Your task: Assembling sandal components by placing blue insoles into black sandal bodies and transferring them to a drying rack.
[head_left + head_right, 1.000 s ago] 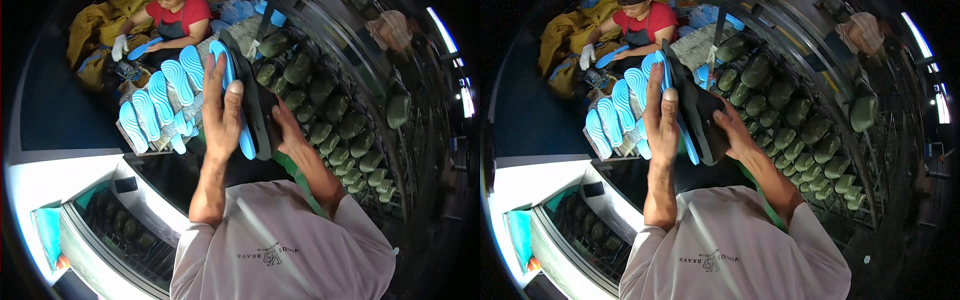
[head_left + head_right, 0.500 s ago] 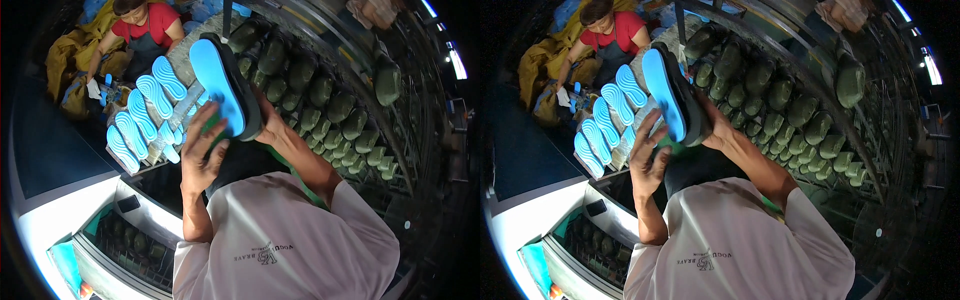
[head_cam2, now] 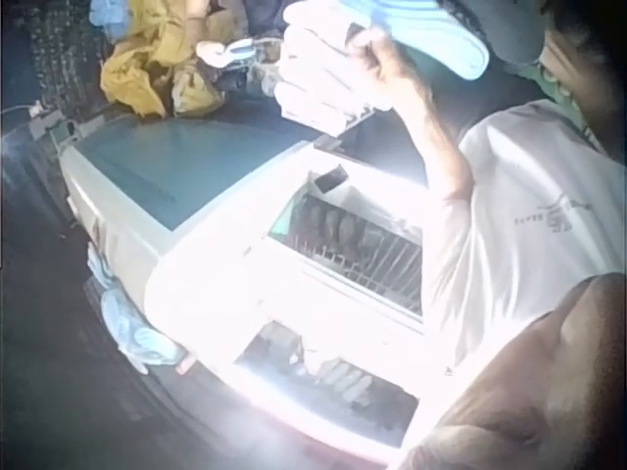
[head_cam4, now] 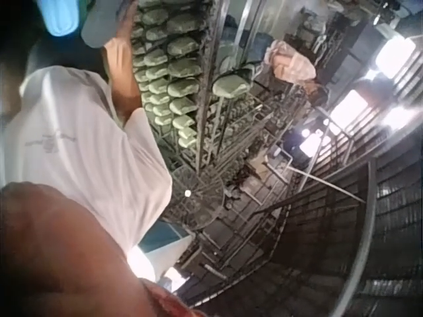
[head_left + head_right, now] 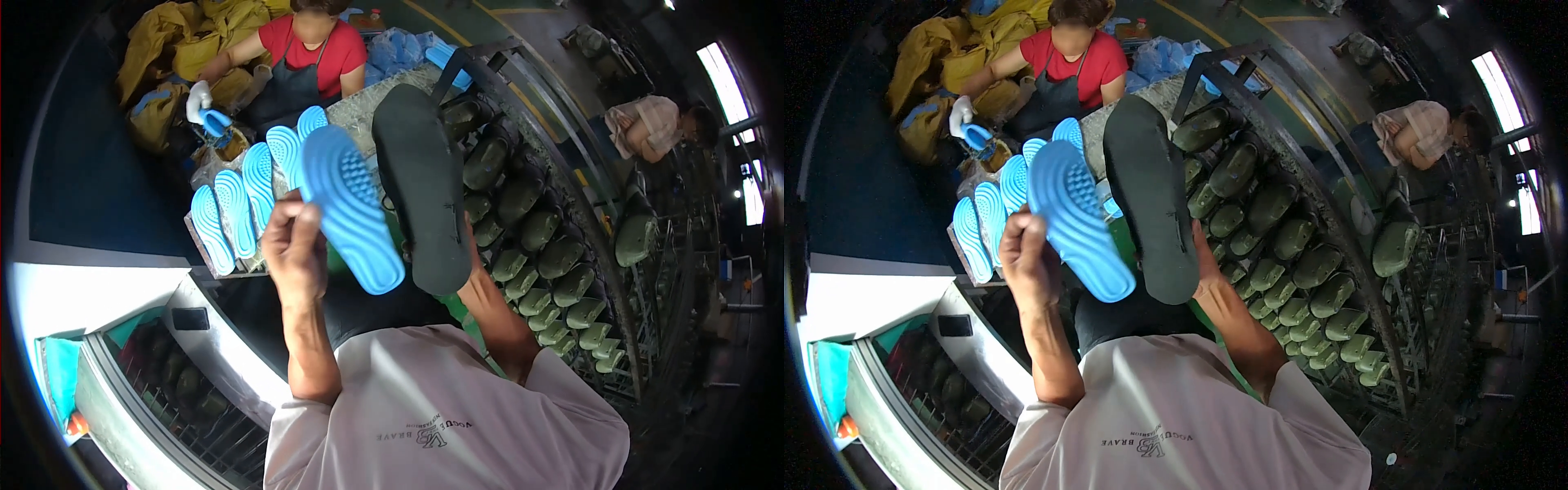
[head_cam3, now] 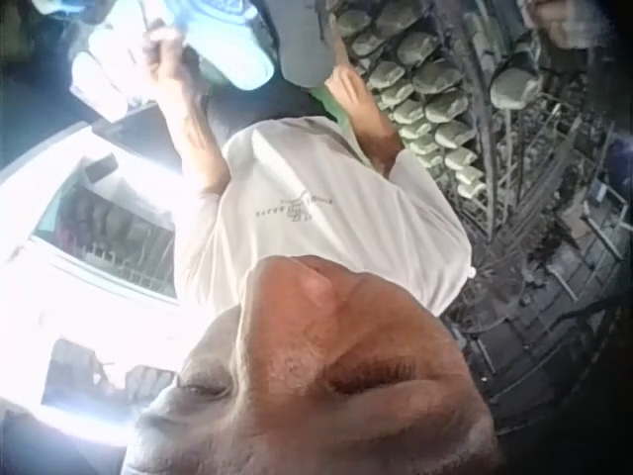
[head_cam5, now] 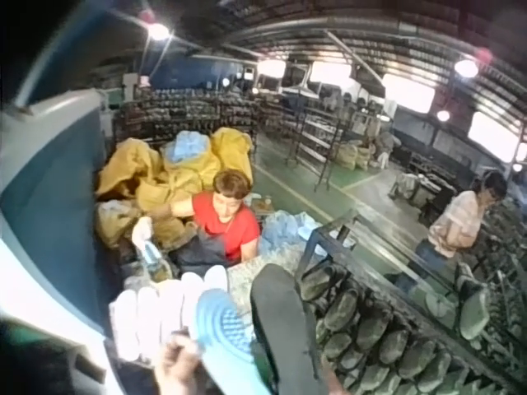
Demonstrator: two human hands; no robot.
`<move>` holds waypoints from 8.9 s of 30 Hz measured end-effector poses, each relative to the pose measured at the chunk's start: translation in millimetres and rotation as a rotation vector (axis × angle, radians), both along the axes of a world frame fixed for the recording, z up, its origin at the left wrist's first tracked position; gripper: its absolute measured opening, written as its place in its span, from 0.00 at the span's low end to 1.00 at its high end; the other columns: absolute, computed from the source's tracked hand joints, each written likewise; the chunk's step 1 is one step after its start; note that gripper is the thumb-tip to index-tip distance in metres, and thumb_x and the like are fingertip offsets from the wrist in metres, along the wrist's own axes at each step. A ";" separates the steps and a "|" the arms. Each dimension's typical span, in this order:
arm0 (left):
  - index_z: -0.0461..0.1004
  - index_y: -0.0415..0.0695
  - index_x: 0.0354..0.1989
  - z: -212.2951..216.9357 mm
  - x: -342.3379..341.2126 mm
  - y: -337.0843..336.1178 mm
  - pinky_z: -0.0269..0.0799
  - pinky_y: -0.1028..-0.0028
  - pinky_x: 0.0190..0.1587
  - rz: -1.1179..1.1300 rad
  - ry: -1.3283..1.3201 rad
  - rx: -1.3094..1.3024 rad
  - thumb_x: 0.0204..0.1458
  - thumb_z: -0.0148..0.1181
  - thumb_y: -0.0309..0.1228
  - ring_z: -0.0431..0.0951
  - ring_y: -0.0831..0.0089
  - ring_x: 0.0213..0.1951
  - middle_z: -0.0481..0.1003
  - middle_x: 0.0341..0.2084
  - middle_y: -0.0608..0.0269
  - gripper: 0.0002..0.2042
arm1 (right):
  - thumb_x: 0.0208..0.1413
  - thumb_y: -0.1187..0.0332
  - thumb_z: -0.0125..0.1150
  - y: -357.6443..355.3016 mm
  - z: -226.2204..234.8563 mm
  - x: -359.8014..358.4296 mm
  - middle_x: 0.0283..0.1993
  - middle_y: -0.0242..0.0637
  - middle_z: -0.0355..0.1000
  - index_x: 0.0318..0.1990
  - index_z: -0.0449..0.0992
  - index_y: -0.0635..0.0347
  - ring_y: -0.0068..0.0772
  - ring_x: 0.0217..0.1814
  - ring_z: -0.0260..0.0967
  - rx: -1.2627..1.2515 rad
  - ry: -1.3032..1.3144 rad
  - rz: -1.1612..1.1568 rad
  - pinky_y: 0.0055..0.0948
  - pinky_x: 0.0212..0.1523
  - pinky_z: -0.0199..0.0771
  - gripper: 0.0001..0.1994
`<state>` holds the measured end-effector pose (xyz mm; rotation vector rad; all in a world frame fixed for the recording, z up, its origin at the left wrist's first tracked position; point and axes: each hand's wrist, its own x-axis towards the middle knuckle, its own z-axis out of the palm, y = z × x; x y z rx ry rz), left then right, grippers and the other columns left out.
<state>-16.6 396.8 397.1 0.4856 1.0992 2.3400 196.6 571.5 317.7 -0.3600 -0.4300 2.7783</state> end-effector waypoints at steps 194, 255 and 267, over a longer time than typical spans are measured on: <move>0.54 0.38 0.80 40.5 8.7 77.7 0.39 0.60 0.79 0.250 0.564 -0.229 0.74 0.50 0.42 0.43 0.53 0.82 0.47 0.81 0.41 0.32 | 0.52 0.46 0.80 31.2 93.5 -75.3 0.71 0.42 0.69 0.78 0.58 0.60 0.37 0.70 0.71 0.720 -0.246 0.028 0.39 0.70 0.73 0.52; 0.59 0.29 0.74 -328.6 66.7 -500.9 0.66 0.63 0.69 1.379 -0.498 -0.903 0.55 0.70 0.36 0.69 0.56 0.66 0.66 0.70 0.42 0.41 | 0.68 0.75 0.63 -199.6 -48.8 -117.9 0.56 0.45 0.81 0.60 0.78 0.70 0.30 0.59 0.80 1.220 -0.235 1.042 0.31 0.63 0.79 0.15; 0.77 0.31 0.58 -324.7 -51.8 -606.7 0.75 0.55 0.61 0.966 0.429 -1.934 0.53 0.64 0.28 0.81 0.45 0.57 0.81 0.53 0.38 0.24 | 0.68 0.70 0.64 13.4 128.4 -31.2 0.58 0.42 0.81 0.60 0.80 0.62 0.39 0.62 0.78 2.183 -0.956 -0.138 0.35 0.65 0.73 0.15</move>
